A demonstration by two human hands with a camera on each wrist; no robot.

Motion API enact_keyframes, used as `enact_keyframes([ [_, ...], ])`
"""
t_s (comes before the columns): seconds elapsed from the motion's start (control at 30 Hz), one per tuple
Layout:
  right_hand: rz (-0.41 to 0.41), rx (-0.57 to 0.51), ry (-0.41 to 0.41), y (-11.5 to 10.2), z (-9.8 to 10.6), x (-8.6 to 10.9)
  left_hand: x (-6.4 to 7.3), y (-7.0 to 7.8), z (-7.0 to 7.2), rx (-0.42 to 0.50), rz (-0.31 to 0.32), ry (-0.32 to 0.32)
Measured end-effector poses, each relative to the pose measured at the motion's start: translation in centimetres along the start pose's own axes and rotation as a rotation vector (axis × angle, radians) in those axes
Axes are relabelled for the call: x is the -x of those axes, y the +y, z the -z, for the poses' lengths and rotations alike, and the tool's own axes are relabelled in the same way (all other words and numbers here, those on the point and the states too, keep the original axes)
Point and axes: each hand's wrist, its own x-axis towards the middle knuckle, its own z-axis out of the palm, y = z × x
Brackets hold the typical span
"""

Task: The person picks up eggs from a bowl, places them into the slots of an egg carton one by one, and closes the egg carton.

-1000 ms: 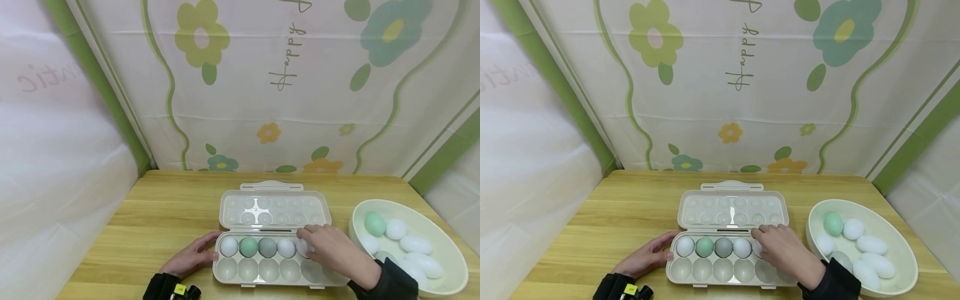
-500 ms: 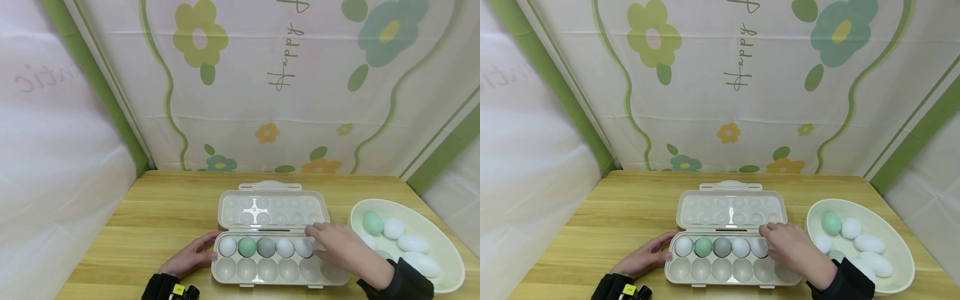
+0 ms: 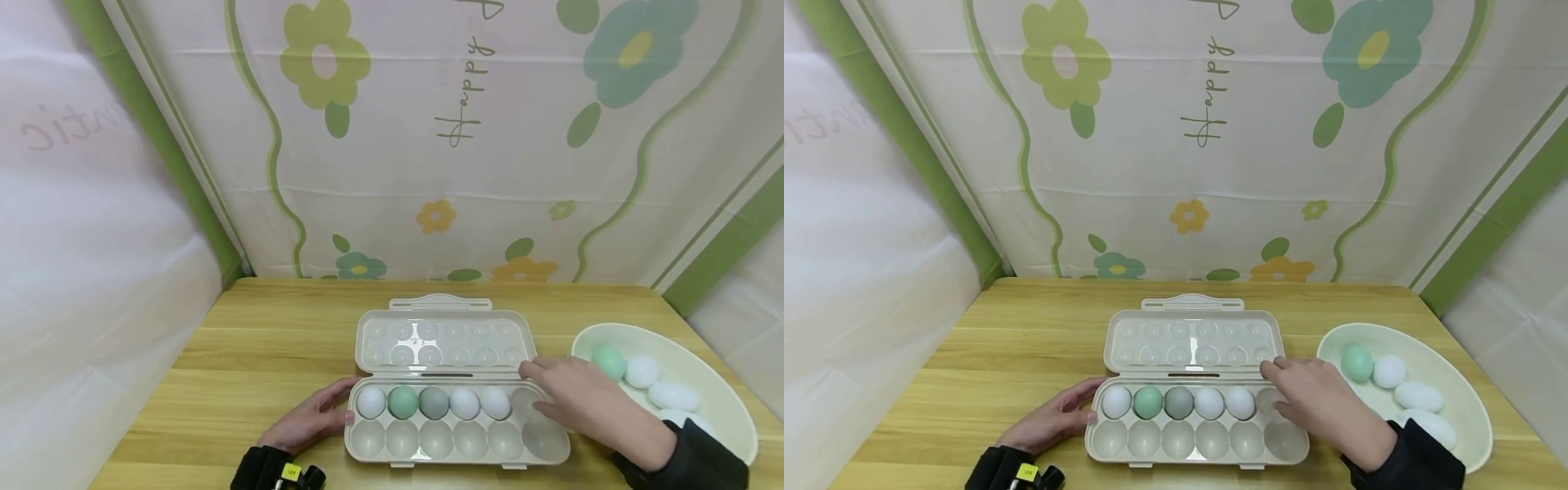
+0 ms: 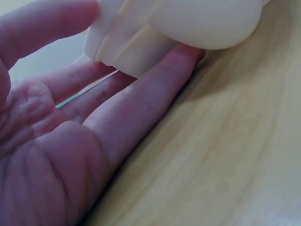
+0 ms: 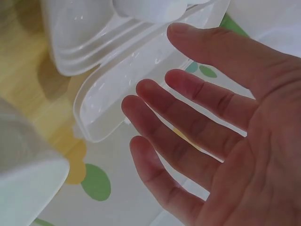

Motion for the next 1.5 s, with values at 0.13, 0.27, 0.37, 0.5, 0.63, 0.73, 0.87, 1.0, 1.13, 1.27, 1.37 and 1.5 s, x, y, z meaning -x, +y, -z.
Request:
enact_keyframes([
  [0.13,-0.045,0.011,-0.021,0.5,0.3,0.3,0.0,0.0,0.0,-0.005,0.009,0.007],
  [0.27,-0.055,0.043,0.003,1.1,0.3,0.7,0.0,0.1,0.0,-0.017,0.013,0.015],
  [0.37,-0.064,0.068,0.016,1.6,0.4,1.1,0.0,0.1,0.0,-0.024,0.011,0.017],
  [0.5,-0.093,0.078,0.018,2.3,0.5,1.7,0.1,0.1,0.0,-0.027,0.004,0.016],
  [0.63,-0.116,0.086,0.004,3.0,0.6,2.2,0.0,0.0,0.1,-0.021,-0.003,0.013],
  [0.73,-0.118,0.105,-0.001,3.6,0.6,2.6,0.0,-0.2,0.2,-0.017,-0.011,0.008],
  [0.87,-0.135,0.129,0.016,4.3,0.6,3.3,0.0,-0.2,0.2,-0.015,-0.012,0.005],
  [1.0,-0.138,0.133,0.038,4.9,0.4,4.0,0.1,-0.1,0.2,-0.014,0.000,0.010],
  [1.13,-0.130,0.128,0.024,5.5,0.3,4.3,0.2,0.0,0.2,-0.011,0.006,0.010],
  [1.27,-0.158,0.095,-0.055,6.1,0.1,4.3,0.2,0.0,0.2,-0.012,0.008,0.010],
  [1.37,-0.185,0.054,-0.150,6.6,-0.2,4.1,0.2,0.0,0.2,-0.011,0.007,0.012],
  [1.5,-0.217,0.005,-0.257,7.2,-0.6,3.8,0.1,-0.1,0.2,-0.006,-0.003,-0.002],
])
